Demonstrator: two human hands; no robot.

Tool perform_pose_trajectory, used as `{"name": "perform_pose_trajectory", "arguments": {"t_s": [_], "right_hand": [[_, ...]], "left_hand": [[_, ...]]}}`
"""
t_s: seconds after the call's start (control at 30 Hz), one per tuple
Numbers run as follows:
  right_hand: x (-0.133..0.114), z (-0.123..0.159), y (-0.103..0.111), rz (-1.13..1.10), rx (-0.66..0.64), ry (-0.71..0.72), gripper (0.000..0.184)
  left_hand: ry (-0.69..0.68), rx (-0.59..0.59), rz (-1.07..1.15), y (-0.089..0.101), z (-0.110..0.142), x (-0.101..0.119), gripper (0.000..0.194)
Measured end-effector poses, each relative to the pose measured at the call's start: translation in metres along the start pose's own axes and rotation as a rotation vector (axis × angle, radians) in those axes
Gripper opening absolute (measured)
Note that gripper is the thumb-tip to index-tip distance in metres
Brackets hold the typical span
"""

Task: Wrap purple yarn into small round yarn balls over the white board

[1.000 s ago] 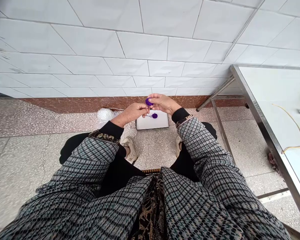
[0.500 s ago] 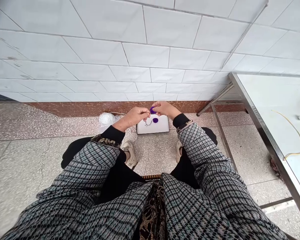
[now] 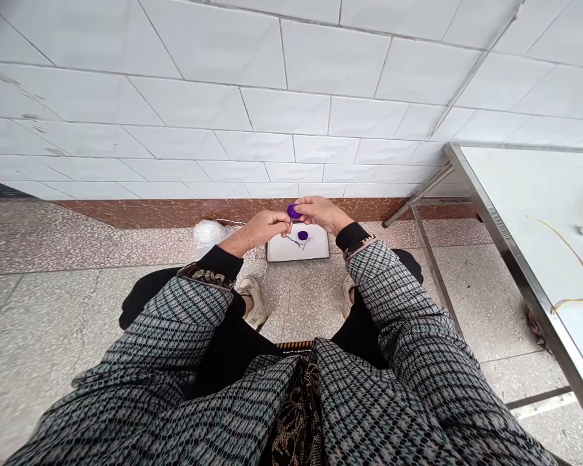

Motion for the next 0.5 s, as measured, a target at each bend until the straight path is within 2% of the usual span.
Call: {"name": "perform_pose_trajectory", "arguments": {"t_s": [0.07, 0.13, 0.2, 0.27, 0.33, 0.4, 0.5], "right_hand": [[-0.004, 0.003, 0.002, -0.051, -0.069, 0.019, 0.015], [-0.006, 0.006, 0.005, -0.004, -0.199, 0.035, 0.012], [-0.005, 0.008, 0.006, 0.138, -0.319, 0.052, 0.01], [0.0, 0.007, 0.006, 0.303, -0.376, 0.07, 0.01], [0.005, 0.004, 0.004, 0.427, -0.343, 0.086, 0.013], [0.009, 0.0, 0.001, 0.465, -0.219, 0.091, 0.018], [0.008, -0.003, -0.002, 0.305, 0.007, 0.069, 0.023]], "left_hand": [[0.029, -0.052, 0.039, -0.002, 0.0, -0.002, 0.017], [0.071, -0.08, 0.024, -0.002, -0.001, -0.005, 0.016], [0.079, -0.058, -0.03, -0.002, -0.002, -0.007, 0.017], [0.066, -0.004, -0.054, 0.0, -0.003, -0.008, 0.019], [0.066, 0.036, -0.042, 0.001, -0.003, -0.007, 0.018], [0.083, 0.05, -0.028, 0.001, -0.002, -0.004, 0.017], [0.063, 0.069, -0.017, 0.001, -0.001, 0.0, 0.018]]}}
Point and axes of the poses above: each hand's wrist, its own z-axis away from the middle knuckle, its own y-axis out of the back of the hand, x = y × z, the point moved 2 cm from there along -z, towards the middle knuckle, and after that the axes turned 15 degrees about x, right-handed, at the moved point
